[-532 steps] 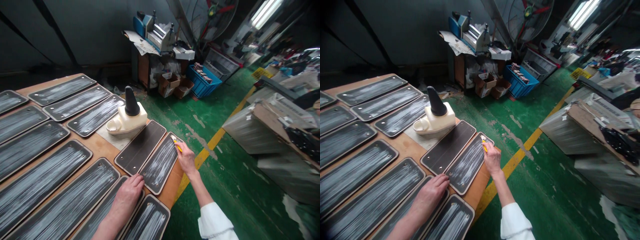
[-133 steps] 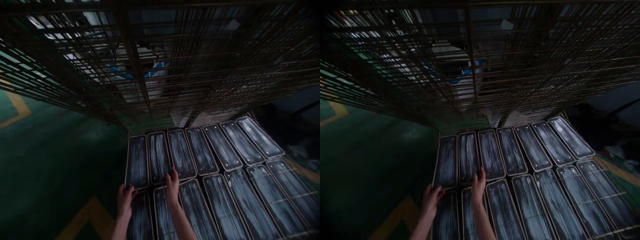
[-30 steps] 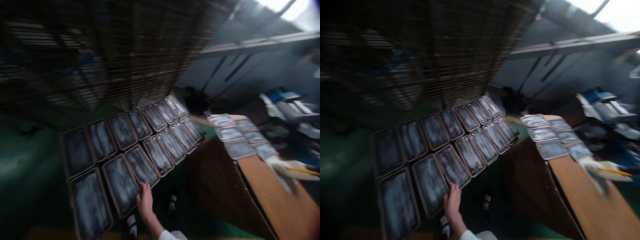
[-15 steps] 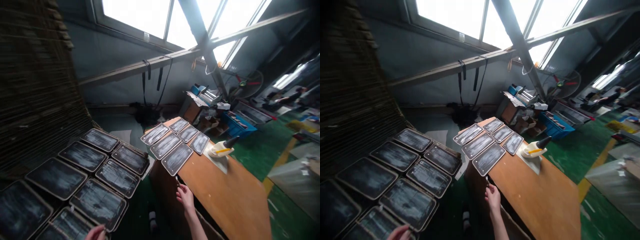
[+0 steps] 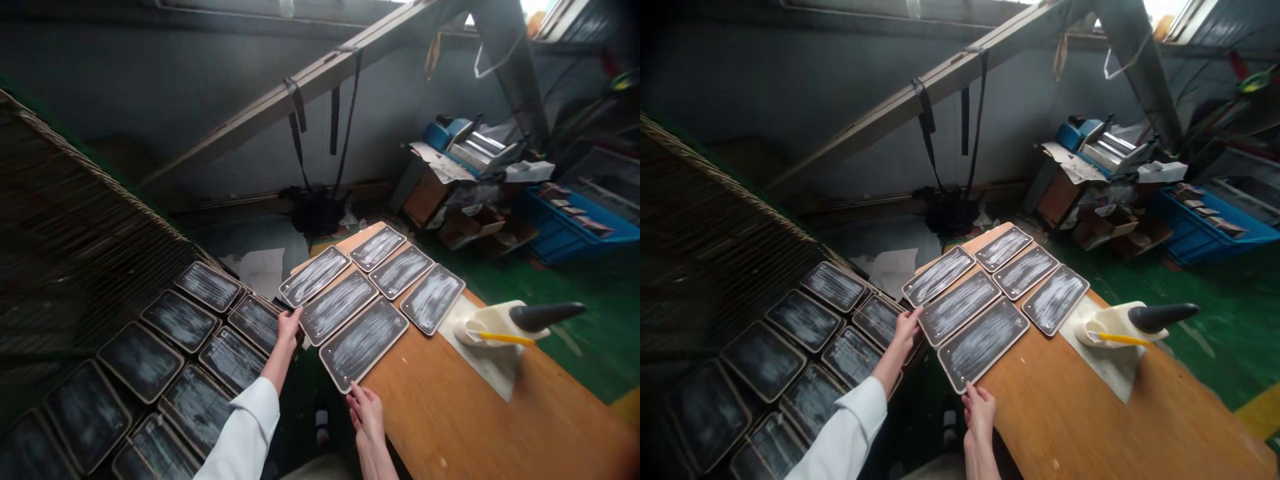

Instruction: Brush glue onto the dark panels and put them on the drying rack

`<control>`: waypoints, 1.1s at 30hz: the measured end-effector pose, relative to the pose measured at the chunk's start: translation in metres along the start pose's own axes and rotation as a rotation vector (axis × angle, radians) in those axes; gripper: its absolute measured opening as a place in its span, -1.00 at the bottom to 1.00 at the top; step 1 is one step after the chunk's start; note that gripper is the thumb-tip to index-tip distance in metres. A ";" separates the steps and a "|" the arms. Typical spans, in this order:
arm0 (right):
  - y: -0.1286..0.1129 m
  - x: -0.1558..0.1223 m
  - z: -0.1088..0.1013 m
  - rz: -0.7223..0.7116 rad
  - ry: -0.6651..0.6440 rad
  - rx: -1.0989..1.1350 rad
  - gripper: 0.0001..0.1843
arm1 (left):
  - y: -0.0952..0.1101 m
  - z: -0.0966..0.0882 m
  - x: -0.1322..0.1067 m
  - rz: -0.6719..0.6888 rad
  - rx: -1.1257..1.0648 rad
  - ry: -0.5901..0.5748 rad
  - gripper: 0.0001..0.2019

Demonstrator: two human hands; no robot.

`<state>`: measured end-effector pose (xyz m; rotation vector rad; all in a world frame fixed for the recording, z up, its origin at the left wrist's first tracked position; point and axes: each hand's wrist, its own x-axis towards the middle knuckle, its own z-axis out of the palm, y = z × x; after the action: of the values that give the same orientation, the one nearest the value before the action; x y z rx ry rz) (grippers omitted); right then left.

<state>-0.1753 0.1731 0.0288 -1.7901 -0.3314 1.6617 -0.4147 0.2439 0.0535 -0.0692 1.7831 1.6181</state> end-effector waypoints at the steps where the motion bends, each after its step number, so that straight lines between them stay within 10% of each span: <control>1: -0.002 -0.001 0.002 0.010 -0.001 -0.009 -0.29 | 0.002 0.000 0.006 -0.016 -0.010 0.002 -0.66; 8: -0.018 -0.006 0.023 0.031 -0.160 -0.058 -0.49 | 0.000 0.010 0.030 -0.137 -0.061 -0.029 -0.79; 16: -0.028 -0.005 -0.015 0.081 -0.572 0.228 -0.63 | -0.004 0.008 0.040 -0.221 -0.097 -0.106 -0.87; 33: -0.012 -0.002 0.086 -0.179 -0.481 0.054 -0.43 | -0.014 -0.006 0.026 -0.297 -0.138 -0.251 -0.81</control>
<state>-0.2545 0.2064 0.0403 -1.2626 -0.6309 1.9330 -0.4299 0.2467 0.0272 -0.1779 1.3982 1.4617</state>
